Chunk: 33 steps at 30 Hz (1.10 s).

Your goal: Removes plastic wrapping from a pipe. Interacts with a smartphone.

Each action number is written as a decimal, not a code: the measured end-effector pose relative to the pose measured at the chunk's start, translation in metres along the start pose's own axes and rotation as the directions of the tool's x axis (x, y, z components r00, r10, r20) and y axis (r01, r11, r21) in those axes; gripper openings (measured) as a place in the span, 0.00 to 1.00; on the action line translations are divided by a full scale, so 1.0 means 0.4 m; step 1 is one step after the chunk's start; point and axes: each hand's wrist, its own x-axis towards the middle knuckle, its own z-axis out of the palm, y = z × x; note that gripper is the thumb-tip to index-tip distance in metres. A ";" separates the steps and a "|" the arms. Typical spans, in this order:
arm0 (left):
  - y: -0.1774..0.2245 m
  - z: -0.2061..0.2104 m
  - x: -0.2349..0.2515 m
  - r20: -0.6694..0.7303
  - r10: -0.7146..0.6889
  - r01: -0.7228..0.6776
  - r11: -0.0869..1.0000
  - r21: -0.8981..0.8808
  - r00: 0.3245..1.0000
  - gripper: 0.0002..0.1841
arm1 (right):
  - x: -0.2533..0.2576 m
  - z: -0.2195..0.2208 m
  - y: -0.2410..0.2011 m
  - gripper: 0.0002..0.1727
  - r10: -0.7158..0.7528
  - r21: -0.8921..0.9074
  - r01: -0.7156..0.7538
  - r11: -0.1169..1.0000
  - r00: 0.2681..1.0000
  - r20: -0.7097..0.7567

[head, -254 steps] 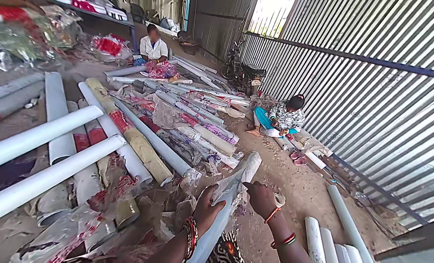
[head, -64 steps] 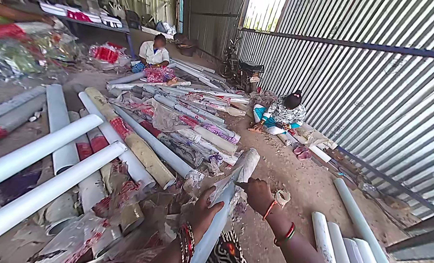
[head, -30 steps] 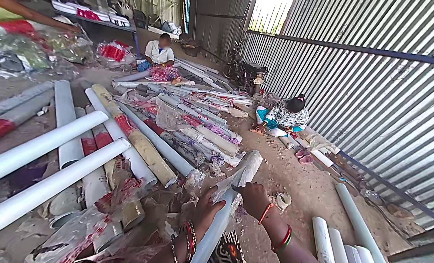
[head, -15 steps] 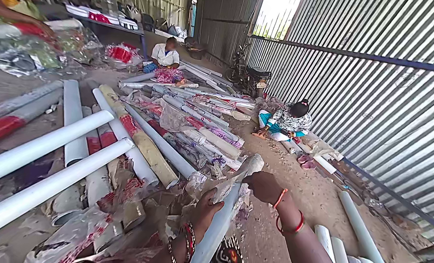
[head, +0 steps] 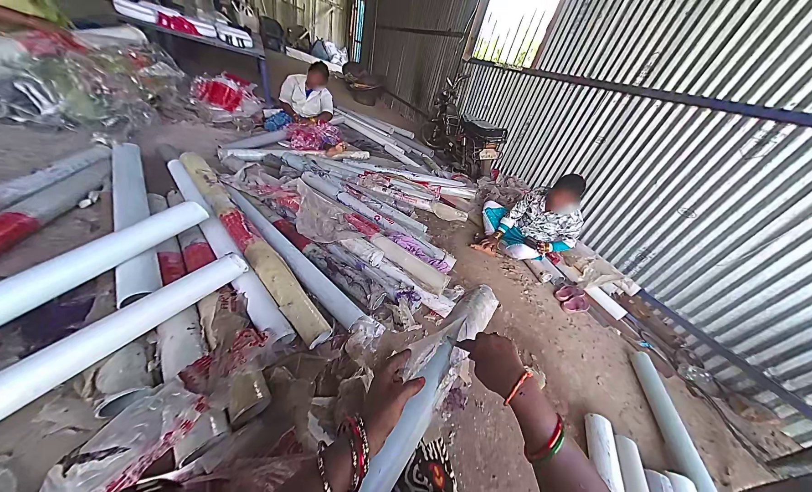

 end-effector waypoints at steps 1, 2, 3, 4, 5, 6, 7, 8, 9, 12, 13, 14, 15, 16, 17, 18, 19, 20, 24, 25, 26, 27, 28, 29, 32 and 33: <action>-0.002 0.000 0.000 0.000 0.006 -0.006 1.000 0.009 1.000 0.33 | 0.016 0.001 0.003 0.24 -0.019 0.000 0.019 1.000 1.000 -0.011; -0.003 0.000 -0.001 0.002 0.013 -0.013 1.000 0.019 1.000 0.33 | 0.037 0.004 0.003 0.24 -0.039 0.003 0.039 0.999 0.999 -0.027; -0.004 0.002 -0.003 0.001 0.022 -0.022 0.999 0.031 1.000 0.33 | 0.064 0.013 -0.001 0.24 -0.058 0.012 0.058 0.998 0.997 -0.045; -0.005 0.004 -0.007 0.000 0.028 -0.028 0.999 0.038 1.000 0.33 | 0.092 0.023 -0.007 0.25 -0.073 0.021 0.074 0.997 0.996 -0.059; -0.006 0.005 -0.009 0.000 0.029 -0.029 0.999 0.036 1.000 0.34 | 0.114 0.026 -0.012 0.25 -0.086 0.016 0.087 0.996 0.994 -0.063; -0.006 0.006 -0.008 -0.003 0.026 -0.026 0.999 0.019 1.000 0.34 | 0.127 0.017 -0.014 0.24 -0.100 0.011 0.101 0.995 0.993 -0.056; -0.004 0.004 -0.008 -0.011 0.021 -0.021 1.000 -0.009 1.000 0.34 | 0.132 0.000 -0.011 0.23 -0.113 0.008 0.113 0.994 0.993 -0.037; -0.001 0.002 -0.009 -0.019 0.011 -0.012 0.999 -0.036 1.000 0.33 | 0.129 -0.019 -0.006 0.22 -0.126 0.004 0.126 0.992 0.992 -0.025; 0.002 0.000 -0.011 -0.023 0.002 -0.003 0.999 -0.049 1.000 0.33 | 0.115 -0.041 -0.001 0.21 -0.128 -0.002 0.128 0.992 0.992 -0.014; 0.002 -0.008 -0.009 -0.021 -0.021 0.020 0.999 -0.050 1.000 0.32 | 0.025 -0.104 0.013 0.21 -0.080 -0.003 0.080 0.997 0.997 -0.017; 0.000 -0.010 -0.005 -0.021 -0.023 0.022 0.999 -0.049 1.000 0.32 | -0.005 -0.114 0.018 0.21 -0.062 0.012 0.063 0.998 0.998 -0.024; -0.001 -0.011 -0.001 -0.025 -0.020 0.019 0.999 -0.051 0.999 0.32 | -0.026 -0.116 0.021 0.21 -0.048 0.019 0.049 0.999 0.998 -0.030; -0.001 -0.011 0.002 -0.029 -0.014 0.013 0.998 -0.055 0.999 0.32 | -0.038 -0.110 0.023 0.21 -0.031 0.019 0.032 0.999 0.999 -0.026; 0.000 -0.012 0.004 -0.030 -0.011 0.009 0.999 -0.054 0.999 0.32 | -0.043 -0.099 0.023 0.21 -0.018 0.008 0.018 1.000 1.000 -0.014; 0.002 -0.014 0.006 -0.030 -0.013 0.011 0.999 -0.052 0.999 0.32 | -0.043 -0.086 0.021 0.21 -0.012 -0.001 0.012 1.000 1.000 -0.001; 0.003 -0.015 0.006 -0.027 -0.015 0.014 0.999 -0.052 1.000 0.32 | -0.039 -0.071 0.021 0.21 -0.014 -0.008 0.014 1.000 1.000 0.008; 0.003 -0.016 0.005 -0.023 -0.016 0.014 0.998 -0.053 1.000 0.31 | -0.034 -0.056 0.021 0.21 -0.018 -0.012 0.018 1.000 1.000 0.012; 0.006 -0.016 0.004 -0.020 -0.021 0.020 0.998 -0.051 1.000 0.31 | -0.028 -0.044 0.021 0.21 -0.018 -0.010 0.018 1.000 1.000 0.013; 0.009 -0.008 -0.002 -0.019 -0.007 0.006 0.999 -0.032 1.000 0.31 | -0.020 -0.029 0.026 0.21 -0.006 -0.012 0.006 1.000 1.000 0.009; 0.008 -0.006 -0.002 -0.013 -0.007 0.006 0.999 -0.033 1.000 0.31 | -0.020 -0.029 0.027 0.21 -0.002 -0.012 0.002 1.000 1.000 0.006; 0.007 -0.005 -0.001 -0.012 -0.009 0.009 0.999 -0.040 1.000 0.32 | -0.022 -0.028 0.026 0.21 0.000 -0.013 0.000 1.000 1.000 0.001; 0.006 -0.005 -0.002 -0.012 -0.012 0.012 0.998 -0.058 1.000 0.32 | -0.022 -0.026 0.025 0.21 -0.002 -0.012 0.002 1.000 1.000 -0.009; 0.007 -0.006 -0.004 -0.015 -0.013 0.012 0.997 -0.073 1.000 0.32 | -0.022 -0.021 0.025 0.21 -0.005 -0.012 0.005 1.000 1.000 -0.024; 0.008 -0.007 -0.005 -0.017 -0.015 0.013 0.997 -0.082 1.000 0.32 | -0.022 -0.017 0.026 0.21 -0.009 -0.012 0.008 1.000 0.999 -0.038; 0.010 -0.007 -0.006 -0.022 -0.025 0.023 0.997 -0.078 0.999 0.32 | -0.029 -0.007 0.030 0.21 -0.009 0.000 0.009 1.000 0.997 -0.074; 0.010 -0.007 -0.006 -0.024 -0.029 0.027 0.997 -0.071 0.999 0.32 | -0.030 -0.005 0.029 0.21 -0.007 0.004 0.007 1.000 0.997 -0.072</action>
